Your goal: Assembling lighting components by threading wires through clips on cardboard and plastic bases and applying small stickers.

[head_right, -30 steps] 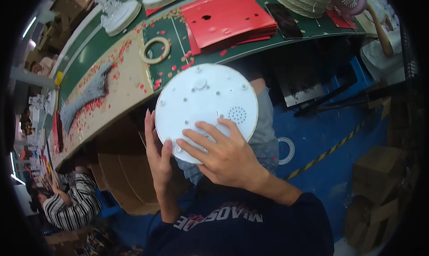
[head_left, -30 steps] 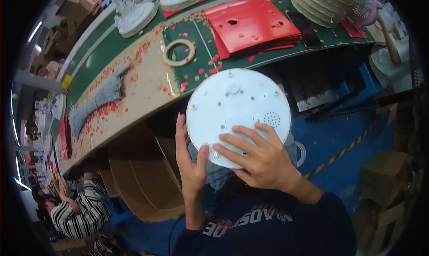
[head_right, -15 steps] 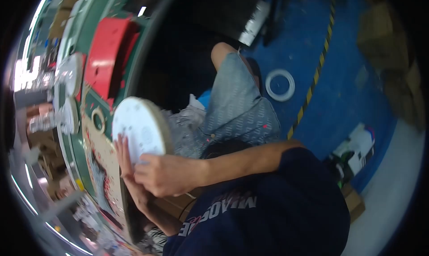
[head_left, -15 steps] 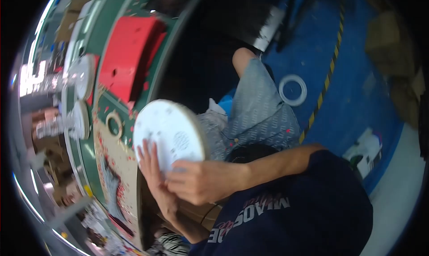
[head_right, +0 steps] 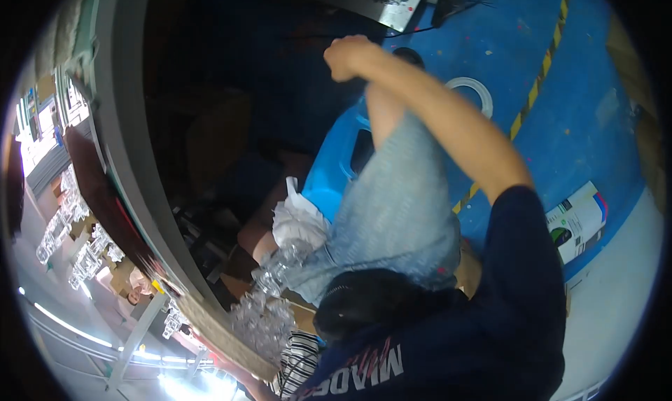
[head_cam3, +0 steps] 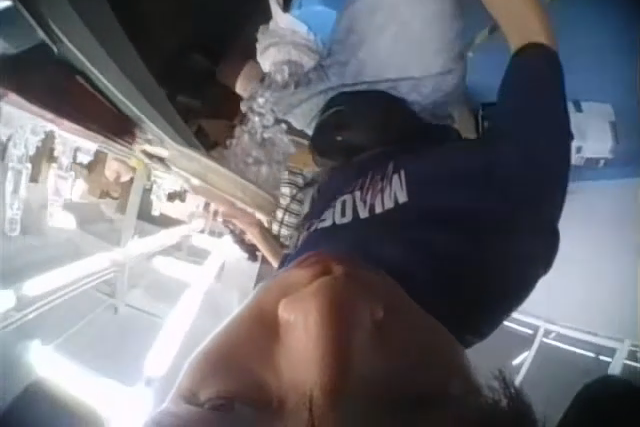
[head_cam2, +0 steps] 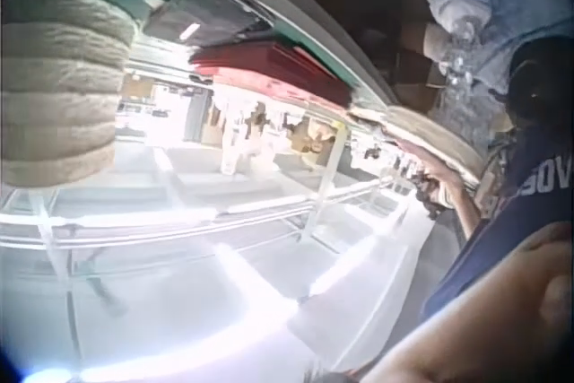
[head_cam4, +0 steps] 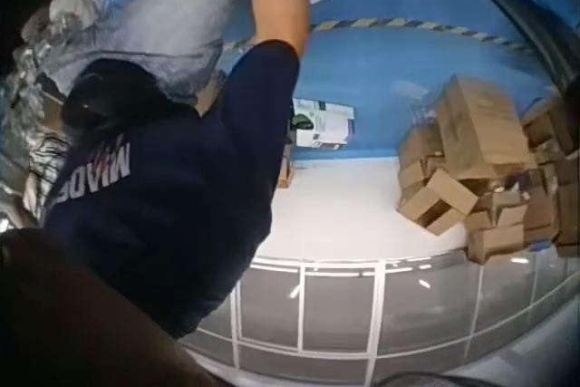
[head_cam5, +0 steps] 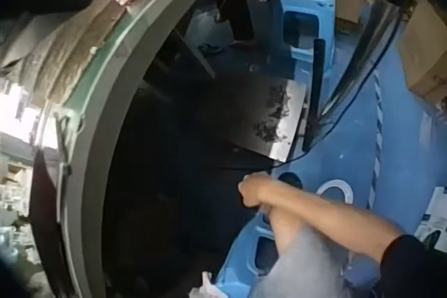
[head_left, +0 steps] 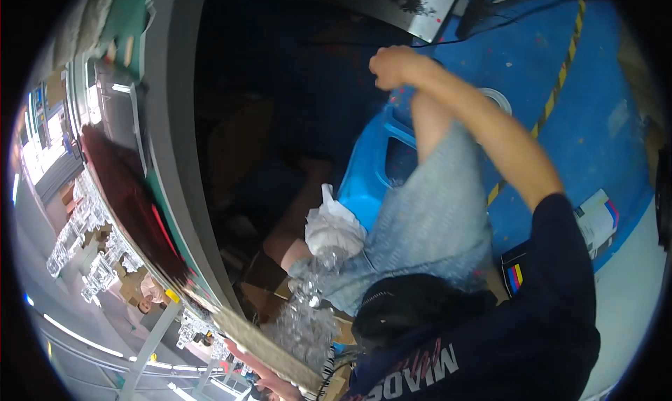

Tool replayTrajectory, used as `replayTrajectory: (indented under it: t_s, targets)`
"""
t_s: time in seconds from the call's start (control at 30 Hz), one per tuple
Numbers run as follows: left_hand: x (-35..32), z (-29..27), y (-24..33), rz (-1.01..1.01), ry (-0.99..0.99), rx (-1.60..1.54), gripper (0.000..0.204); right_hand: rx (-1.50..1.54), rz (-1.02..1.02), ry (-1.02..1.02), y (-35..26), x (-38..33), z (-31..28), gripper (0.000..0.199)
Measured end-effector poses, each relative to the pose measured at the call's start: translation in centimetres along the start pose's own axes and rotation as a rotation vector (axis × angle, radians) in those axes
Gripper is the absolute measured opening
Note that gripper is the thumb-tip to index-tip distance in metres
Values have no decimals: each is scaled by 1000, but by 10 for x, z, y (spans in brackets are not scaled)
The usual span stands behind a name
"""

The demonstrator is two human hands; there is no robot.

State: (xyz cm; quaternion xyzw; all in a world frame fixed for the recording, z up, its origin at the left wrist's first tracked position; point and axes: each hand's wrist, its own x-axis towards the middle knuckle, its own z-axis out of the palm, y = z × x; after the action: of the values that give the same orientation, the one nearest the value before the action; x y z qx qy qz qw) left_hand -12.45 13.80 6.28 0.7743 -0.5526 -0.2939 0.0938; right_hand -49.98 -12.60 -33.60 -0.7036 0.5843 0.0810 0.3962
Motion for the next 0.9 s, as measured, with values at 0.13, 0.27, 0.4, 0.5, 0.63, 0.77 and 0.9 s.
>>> replayTrajectory:
  t_s: [0.13, 0.27, 0.4, 0.5, 0.63, 0.77, 0.9]
  targets:
    - [49, 27, 20, -300, -848, 763, 72, 39, 148, -315, 87, 152, 37, 43]
    - [109, 29, 44, -310, -749, 849, 72, 245, 267, 19, 84, 211, 94, 44]
    - [180, 10, 76, -289, -561, 1021, 73, 359, 371, 295, 48, 222, 150, 39]
    - [236, 42, 76, -187, -460, 1052, 73, 198, 477, 303, 69, 248, 215, 44]
    - [258, 33, 79, -187, -379, 1110, 73, -96, 517, 477, 100, 262, 271, 48]
    - [253, 13, 96, -224, -298, 1155, 73, 191, 505, 52, 75, 281, 244, 47]
    - [248, 13, 92, -228, -250, 1104, 74, 11, 420, 200, 64, 292, 283, 46]
